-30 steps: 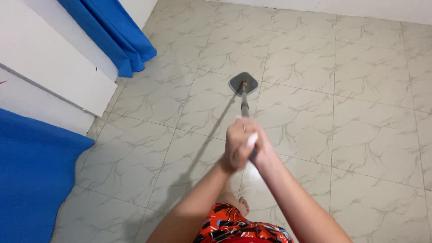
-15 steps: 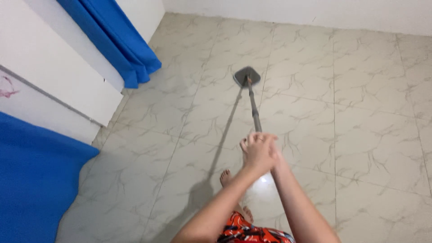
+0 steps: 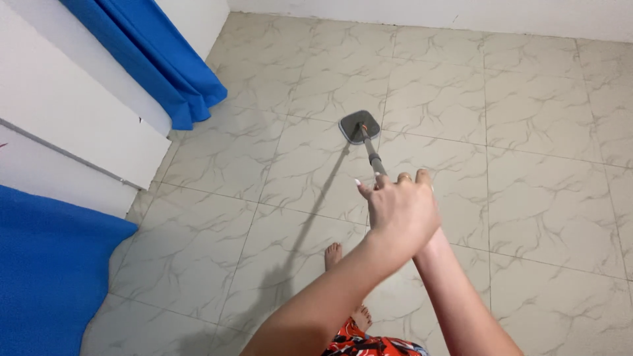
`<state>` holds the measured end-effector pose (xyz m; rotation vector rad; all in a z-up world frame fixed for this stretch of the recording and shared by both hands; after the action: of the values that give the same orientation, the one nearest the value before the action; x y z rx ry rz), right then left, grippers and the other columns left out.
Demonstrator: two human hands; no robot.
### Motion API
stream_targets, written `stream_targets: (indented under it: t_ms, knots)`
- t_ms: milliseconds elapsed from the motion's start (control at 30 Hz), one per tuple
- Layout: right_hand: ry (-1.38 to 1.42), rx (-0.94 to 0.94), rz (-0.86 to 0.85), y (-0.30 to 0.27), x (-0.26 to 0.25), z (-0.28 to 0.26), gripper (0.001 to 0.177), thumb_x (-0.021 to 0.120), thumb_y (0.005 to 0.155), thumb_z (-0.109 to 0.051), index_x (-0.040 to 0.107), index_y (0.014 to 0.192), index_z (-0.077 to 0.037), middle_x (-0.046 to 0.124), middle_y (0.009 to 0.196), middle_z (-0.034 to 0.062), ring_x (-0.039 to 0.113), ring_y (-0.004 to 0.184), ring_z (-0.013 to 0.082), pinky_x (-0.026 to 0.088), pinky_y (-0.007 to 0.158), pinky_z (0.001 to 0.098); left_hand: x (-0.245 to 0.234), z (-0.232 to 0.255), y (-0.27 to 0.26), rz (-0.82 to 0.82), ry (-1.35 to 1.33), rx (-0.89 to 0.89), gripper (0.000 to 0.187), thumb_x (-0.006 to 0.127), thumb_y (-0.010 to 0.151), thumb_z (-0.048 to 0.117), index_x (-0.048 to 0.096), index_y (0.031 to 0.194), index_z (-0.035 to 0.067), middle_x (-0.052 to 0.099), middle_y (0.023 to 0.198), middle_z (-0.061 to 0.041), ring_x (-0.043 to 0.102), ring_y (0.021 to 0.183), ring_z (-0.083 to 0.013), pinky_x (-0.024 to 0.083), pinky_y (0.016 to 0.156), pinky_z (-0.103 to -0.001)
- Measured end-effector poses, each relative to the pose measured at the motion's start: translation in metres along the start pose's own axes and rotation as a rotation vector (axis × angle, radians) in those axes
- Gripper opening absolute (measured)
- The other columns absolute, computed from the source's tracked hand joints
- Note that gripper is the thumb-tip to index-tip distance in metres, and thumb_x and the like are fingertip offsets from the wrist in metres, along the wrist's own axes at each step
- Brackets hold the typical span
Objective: The person is mopping the tiled floor in a room.
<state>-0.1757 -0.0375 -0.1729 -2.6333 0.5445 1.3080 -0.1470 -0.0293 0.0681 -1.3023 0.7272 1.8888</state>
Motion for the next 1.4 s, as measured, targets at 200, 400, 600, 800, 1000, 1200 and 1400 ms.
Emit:
stream_targets:
  t_ms: [200,400,600,800,1000,1200,1400]
  knots:
    - [2.101,0.016,0.099,0.062,0.021,0.05,0.039,0.044,0.104,-0.043,0.057,0.117,-0.008,0.059,0.103,0.0069,0.061,0.101,0.0206,0.051,0.093,0.0368,0.024,-0.041,0.053,0.112,-0.155,0.044,0.037,0.066,0.084,0.037,0.073,0.105,0.008,0.075,0.095,-0.017,0.069,0.098,-0.0421,0.054,0.079,-0.059]
    - [2.054,0.204,0.196,0.123,0.024,0.054,0.034,0.04,0.099,-0.037,0.058,0.103,-0.009,0.059,0.096,0.0042,0.061,0.093,0.0179,0.052,0.087,0.0336,0.049,-0.101,0.131,0.35,-0.268,0.154,0.023,0.064,0.083,0.033,0.076,0.089,0.013,0.076,0.084,-0.008,0.073,0.089,-0.0305,0.056,0.07,-0.05]
    - [2.055,0.363,0.283,0.199,0.016,0.084,0.036,0.039,0.095,-0.039,0.06,0.092,-0.01,0.061,0.088,0.0031,0.06,0.087,0.0174,0.05,0.082,0.0319,0.097,-0.166,0.237,0.29,-0.244,0.223,0.022,0.061,0.086,0.031,0.074,0.081,0.013,0.076,0.087,-0.007,0.072,0.089,-0.0293,0.056,0.073,-0.047]
    - [2.079,0.558,0.364,0.237,0.035,0.089,0.04,0.038,0.091,-0.041,0.061,0.08,-0.011,0.063,0.08,0.002,0.059,0.082,0.0169,0.048,0.077,0.0301,0.084,-0.147,0.253,0.013,-0.159,0.237,0.029,0.062,0.085,0.039,0.079,0.082,0.016,0.075,0.084,-0.01,0.07,0.089,-0.031,0.052,0.077,-0.049]
    - [2.351,-0.281,0.579,0.23,0.018,0.086,0.027,0.05,0.092,-0.049,0.06,0.08,-0.027,0.061,0.08,-0.0137,0.062,0.096,0.0057,0.049,0.089,0.0322,0.001,-0.097,0.193,-0.032,-0.327,0.369,0.031,0.062,0.087,0.037,0.079,0.078,0.013,0.075,0.083,-0.008,0.068,0.088,-0.0325,0.05,0.073,-0.05]
    - [2.244,-0.02,0.374,0.236,0.002,0.102,0.028,0.053,0.099,-0.052,0.057,0.082,-0.03,0.053,0.078,-0.0188,0.057,0.092,-0.002,0.047,0.09,0.0247,-0.021,-0.092,0.227,0.029,-0.519,0.348,0.032,0.063,0.09,0.033,0.072,0.071,0.009,0.072,0.075,-0.008,0.066,0.069,-0.0334,0.053,0.063,-0.045]
    - [2.327,-0.478,0.787,0.279,-0.109,0.013,0.039,0.052,0.106,-0.051,0.054,0.078,-0.024,0.053,0.082,-0.0146,0.055,0.093,0.005,0.046,0.082,0.0271,-0.006,-0.1,0.287,0.087,-0.506,0.358,0.032,0.062,0.09,0.031,0.071,0.068,0.009,0.071,0.073,-0.009,0.066,0.067,-0.033,0.054,0.062,-0.046]
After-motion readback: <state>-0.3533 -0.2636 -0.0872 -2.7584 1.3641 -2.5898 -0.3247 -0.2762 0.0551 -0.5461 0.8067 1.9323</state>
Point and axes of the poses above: each hand's wrist, its own y-axis towards the middle knuckle, its own x-axis out of the palm, z = x × y, the point moved 9 cm from there along y, towards the middle knuckle
